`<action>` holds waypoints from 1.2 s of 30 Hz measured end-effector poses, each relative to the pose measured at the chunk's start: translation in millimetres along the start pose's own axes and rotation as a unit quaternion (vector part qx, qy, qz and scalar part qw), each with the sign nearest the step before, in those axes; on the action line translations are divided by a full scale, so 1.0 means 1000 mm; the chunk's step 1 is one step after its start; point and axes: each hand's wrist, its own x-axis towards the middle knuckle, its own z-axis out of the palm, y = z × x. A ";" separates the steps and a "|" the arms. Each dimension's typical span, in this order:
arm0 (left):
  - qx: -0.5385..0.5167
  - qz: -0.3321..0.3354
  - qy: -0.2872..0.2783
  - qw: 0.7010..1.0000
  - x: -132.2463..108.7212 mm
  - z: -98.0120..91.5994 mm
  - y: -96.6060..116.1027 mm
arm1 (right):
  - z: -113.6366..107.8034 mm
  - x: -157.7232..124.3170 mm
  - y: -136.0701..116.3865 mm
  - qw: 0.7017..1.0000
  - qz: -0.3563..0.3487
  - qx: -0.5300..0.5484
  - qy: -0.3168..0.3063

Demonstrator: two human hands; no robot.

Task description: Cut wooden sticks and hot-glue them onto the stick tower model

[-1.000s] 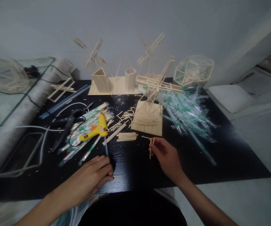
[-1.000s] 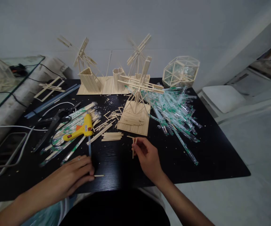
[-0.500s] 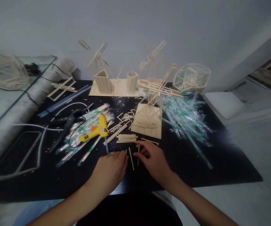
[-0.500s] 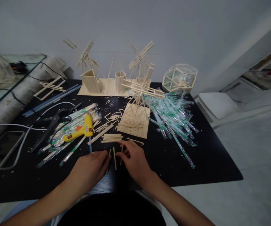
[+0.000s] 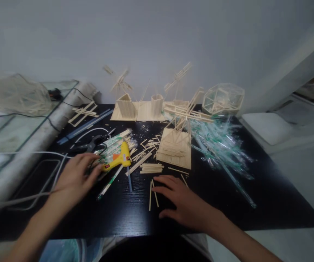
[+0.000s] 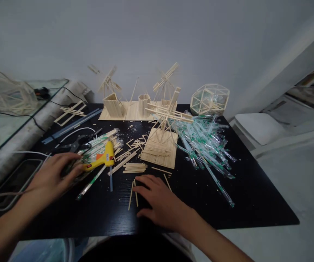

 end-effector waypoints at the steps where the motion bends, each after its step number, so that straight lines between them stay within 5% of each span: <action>1: 0.037 -0.046 -0.002 0.998 0.006 -0.005 -0.015 | 0.001 0.003 -0.002 1.000 0.001 -0.002 -0.014; 4: 0.081 -0.118 -0.016 0.990 0.017 -0.017 -0.047 | 0.006 0.009 -0.005 1.000 0.001 -0.012 -0.025; 8: 0.085 -0.142 -0.058 0.984 0.021 -0.019 -0.055 | 0.008 0.012 -0.005 0.999 0.021 -0.017 -0.039; 12: 0.037 -0.150 -0.047 0.987 0.019 -0.014 -0.039 | 0.007 0.015 -0.004 0.997 0.041 -0.002 -0.068; 15: -0.026 -0.071 -0.028 0.997 0.018 -0.008 -0.015 | 0.010 0.016 0.000 0.996 0.056 0.020 -0.071; 18: -0.009 0.012 -0.081 0.997 0.021 0.004 0.013 | 0.012 0.014 0.004 0.995 0.065 0.044 -0.061; 22: 0.046 0.008 -0.128 0.991 0.034 0.026 0.036 | 0.008 0.011 0.005 0.992 0.072 0.071 -0.073; 26: 0.042 -0.005 -0.140 0.989 0.044 0.036 0.035 | 0.002 0.011 0.001 0.991 0.078 0.079 -0.076; 32: -0.098 0.005 -0.075 0.992 0.046 0.017 0.019 | 0.000 0.015 -0.009 0.992 0.078 0.065 -0.071; 36: -0.239 -0.080 -0.024 0.968 0.057 0.010 0.031 | 0.003 0.014 -0.014 0.995 0.067 0.059 -0.041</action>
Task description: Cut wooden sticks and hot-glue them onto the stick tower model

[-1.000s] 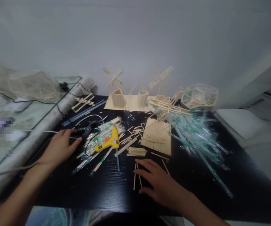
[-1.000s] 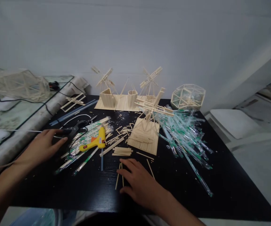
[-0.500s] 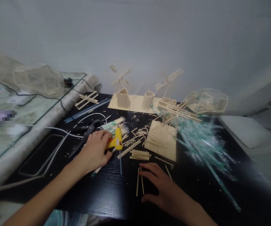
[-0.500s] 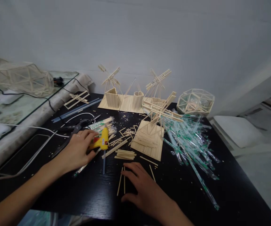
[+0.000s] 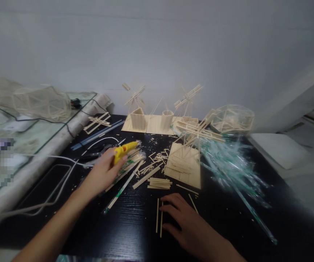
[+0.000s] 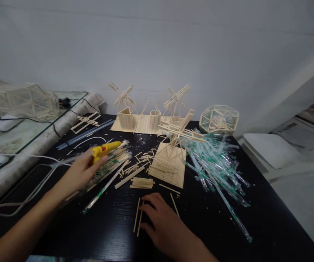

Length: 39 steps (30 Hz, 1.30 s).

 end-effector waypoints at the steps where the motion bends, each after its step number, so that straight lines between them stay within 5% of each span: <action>1: -0.048 -0.033 0.000 0.998 0.003 0.005 0.006 | 0.001 -0.001 -0.002 1.000 -0.001 -0.003 0.005; 5: -0.241 -0.088 -0.003 0.967 0.013 0.033 0.023 | 0.005 -0.002 -0.009 0.999 0.037 -0.034 -0.017; 9: -0.415 -0.116 -0.031 0.902 0.017 0.051 0.017 | 0.020 0.000 -0.010 0.994 0.060 -0.087 -0.035; 16: -0.474 -0.122 -0.100 0.866 0.012 0.054 0.002 | 0.033 -0.007 -0.002 0.996 0.027 -0.056 0.058; 19: -0.481 -0.112 -0.112 0.862 0.011 0.053 0.005 | 0.009 0.002 0.007 0.991 0.014 0.065 0.118; 22: -0.481 -0.103 -0.130 0.861 0.010 0.053 0.008 | -0.024 0.021 0.021 0.951 -0.009 0.235 0.201; 25: -0.472 -0.103 -0.146 0.863 0.010 0.054 0.006 | -0.046 0.041 0.036 0.912 -0.009 0.351 0.213; 32: -0.384 -0.101 -0.221 0.891 0.007 0.054 -0.001 | -0.039 0.052 0.061 0.855 -0.018 0.487 0.179; 39: -0.329 -0.074 -0.275 0.900 0.000 0.056 -0.005 | -0.042 0.048 0.067 0.840 -0.031 0.519 0.155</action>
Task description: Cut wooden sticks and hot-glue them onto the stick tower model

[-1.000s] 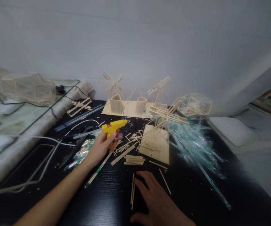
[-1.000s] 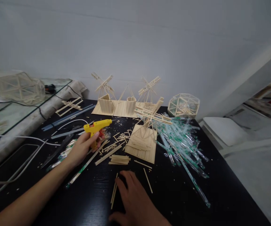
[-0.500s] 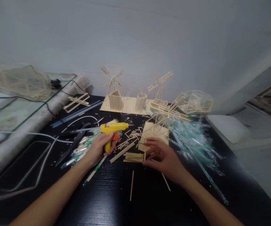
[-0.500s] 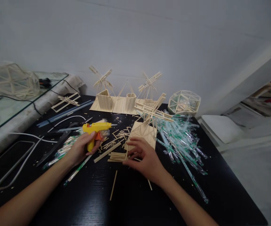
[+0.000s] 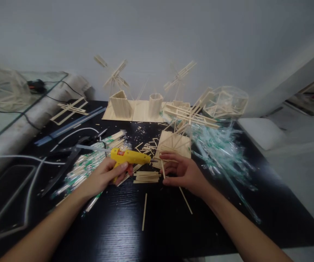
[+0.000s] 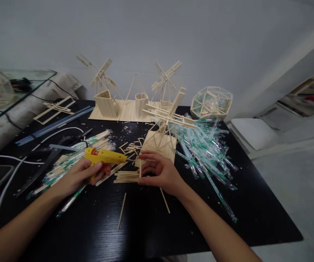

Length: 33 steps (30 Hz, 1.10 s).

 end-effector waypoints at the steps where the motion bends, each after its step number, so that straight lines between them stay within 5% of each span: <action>1: 0.007 0.001 -0.002 1.000 0.000 0.000 -0.001 | 0.000 0.000 -0.001 1.000 -0.001 0.001 0.000; 33: 0.044 0.042 -0.035 0.998 -0.002 0.004 0.003 | 0.003 -0.004 -0.002 0.999 -0.004 -0.037 -0.028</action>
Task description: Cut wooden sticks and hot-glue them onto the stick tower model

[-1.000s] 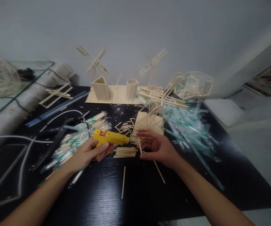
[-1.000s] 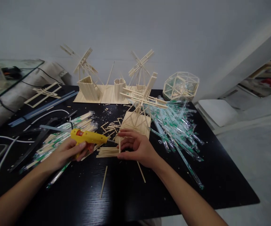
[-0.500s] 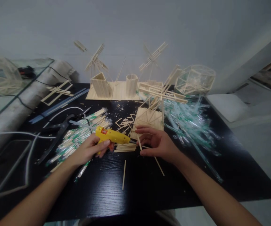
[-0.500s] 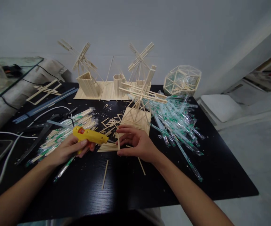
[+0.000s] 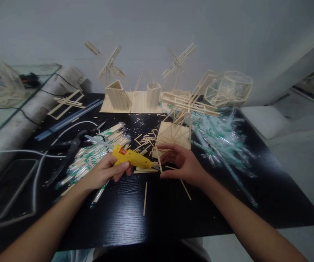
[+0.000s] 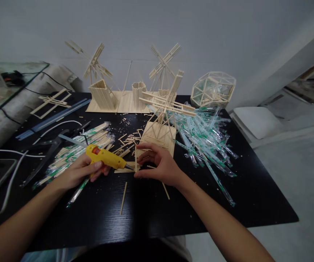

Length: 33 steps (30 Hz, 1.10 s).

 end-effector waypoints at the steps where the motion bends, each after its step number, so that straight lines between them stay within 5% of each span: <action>1: 0.001 -0.002 -0.001 1.000 0.000 0.000 0.000 | 0.000 0.000 0.000 1.000 0.000 -0.004 0.004; 33: 0.039 -0.008 0.038 0.998 0.002 -0.001 0.005 | 0.004 -0.001 -0.002 0.999 -0.027 -0.020 0.004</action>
